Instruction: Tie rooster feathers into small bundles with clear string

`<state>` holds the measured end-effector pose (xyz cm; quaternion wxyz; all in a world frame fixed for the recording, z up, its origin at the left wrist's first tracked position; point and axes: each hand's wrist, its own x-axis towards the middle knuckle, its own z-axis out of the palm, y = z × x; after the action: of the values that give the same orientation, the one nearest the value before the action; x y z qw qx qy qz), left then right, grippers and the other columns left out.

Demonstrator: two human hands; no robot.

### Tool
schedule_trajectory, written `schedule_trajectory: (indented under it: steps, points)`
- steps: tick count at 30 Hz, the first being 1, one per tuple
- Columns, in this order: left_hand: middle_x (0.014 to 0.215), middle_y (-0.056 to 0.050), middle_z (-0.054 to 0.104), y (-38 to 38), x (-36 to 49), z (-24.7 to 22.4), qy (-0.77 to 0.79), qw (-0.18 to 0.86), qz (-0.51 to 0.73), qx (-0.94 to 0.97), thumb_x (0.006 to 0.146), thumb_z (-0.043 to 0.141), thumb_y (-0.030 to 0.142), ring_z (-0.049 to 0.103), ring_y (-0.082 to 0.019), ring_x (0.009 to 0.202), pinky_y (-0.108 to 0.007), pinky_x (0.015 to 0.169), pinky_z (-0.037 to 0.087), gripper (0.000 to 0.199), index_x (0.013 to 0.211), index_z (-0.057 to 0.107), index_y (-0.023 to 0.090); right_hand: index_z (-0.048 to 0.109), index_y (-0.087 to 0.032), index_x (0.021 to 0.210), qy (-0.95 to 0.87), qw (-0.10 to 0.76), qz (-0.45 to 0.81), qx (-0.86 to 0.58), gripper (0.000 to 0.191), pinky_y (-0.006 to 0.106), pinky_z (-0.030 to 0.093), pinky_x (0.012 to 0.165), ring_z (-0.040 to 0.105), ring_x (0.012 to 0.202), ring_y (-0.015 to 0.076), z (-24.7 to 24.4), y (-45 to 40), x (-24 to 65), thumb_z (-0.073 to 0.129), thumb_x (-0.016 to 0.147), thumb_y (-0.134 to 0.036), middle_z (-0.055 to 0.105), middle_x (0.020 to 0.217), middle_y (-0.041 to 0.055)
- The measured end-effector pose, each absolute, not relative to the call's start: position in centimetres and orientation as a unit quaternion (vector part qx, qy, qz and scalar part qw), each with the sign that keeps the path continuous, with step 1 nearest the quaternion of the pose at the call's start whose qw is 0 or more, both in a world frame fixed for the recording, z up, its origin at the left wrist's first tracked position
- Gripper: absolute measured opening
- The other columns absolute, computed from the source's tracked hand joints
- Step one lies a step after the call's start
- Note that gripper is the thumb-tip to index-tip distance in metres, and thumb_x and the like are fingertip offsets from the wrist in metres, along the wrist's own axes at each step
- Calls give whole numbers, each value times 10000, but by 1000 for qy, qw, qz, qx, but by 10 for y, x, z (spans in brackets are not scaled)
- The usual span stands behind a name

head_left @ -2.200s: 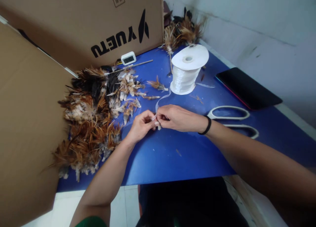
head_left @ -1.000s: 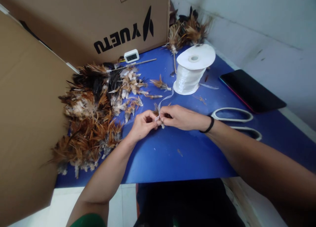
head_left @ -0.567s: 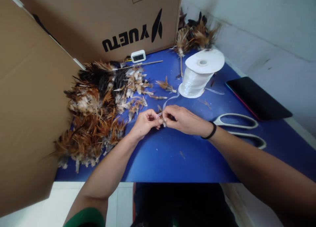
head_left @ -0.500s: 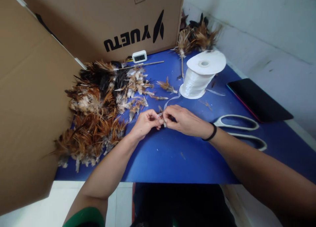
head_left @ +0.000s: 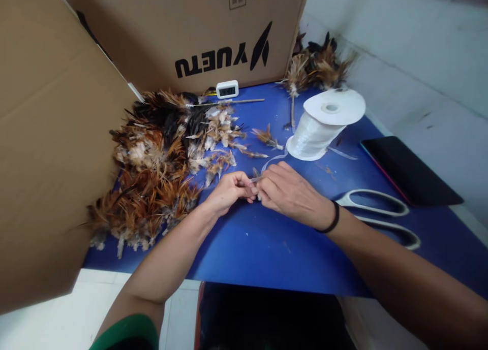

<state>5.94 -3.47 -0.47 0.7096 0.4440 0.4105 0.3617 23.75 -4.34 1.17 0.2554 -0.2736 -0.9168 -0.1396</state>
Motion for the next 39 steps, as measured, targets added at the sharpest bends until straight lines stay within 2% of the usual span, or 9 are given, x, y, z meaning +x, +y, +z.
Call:
schedule_trajectory:
  steps: [4,8,13,17,20,28,33,39]
  points:
    - [526,2,615,-34,58,-5,411,715,357,439,519,826,207,586,-96,492,-217,517,467,325,632,534,123,540,-166,670,-917,245,-192,-249,251,344,296,673,384,686,193,15,-44,236,425,893,-147,501,649,61]
    - [513,3,614,-32,58,-3,423,712,353,435,536,773,144,581,-91,478,-212,515,459,258,631,533,125,571,-164,694,-923,242,-187,-233,276,354,270,656,374,683,196,17,-45,235,403,912,-142,507,646,65]
    - [508,33,603,-32,59,0,439,703,359,430,516,716,64,565,-77,453,-199,501,440,254,684,537,132,604,-169,747,-932,225,-88,-269,283,356,286,675,438,716,198,17,-45,237,387,928,-176,581,714,80]
    - [566,37,617,-33,60,0,438,695,373,432,514,750,82,571,-74,467,-202,502,436,322,737,524,134,625,-163,842,-906,265,45,-326,201,333,325,722,528,787,185,15,-43,241,440,916,-188,645,795,67]
    - [617,17,636,-33,60,-1,430,689,385,439,534,772,117,578,-76,499,-210,517,443,339,760,520,132,628,-165,848,-885,283,106,-355,144,315,328,733,562,788,168,14,-41,244,490,890,-174,665,798,43]
    - [677,12,655,-33,58,-5,435,635,415,486,540,815,202,601,-81,562,-229,590,483,378,779,530,138,662,-181,803,-844,291,205,-402,123,292,356,743,593,747,143,12,-39,244,543,828,-159,680,764,12]
    - [691,17,662,-34,59,-3,451,598,431,502,549,818,233,613,-82,596,-231,640,486,391,780,513,154,674,-172,772,-820,315,246,-410,112,255,401,668,572,647,118,14,-40,243,563,787,-164,664,718,13]
    - [695,7,672,-34,60,-4,458,581,435,514,557,810,235,623,-92,595,-239,646,493,390,788,504,163,672,-164,757,-792,324,289,-430,123,244,403,623,566,627,109,12,-40,242,550,774,-162,671,726,15]
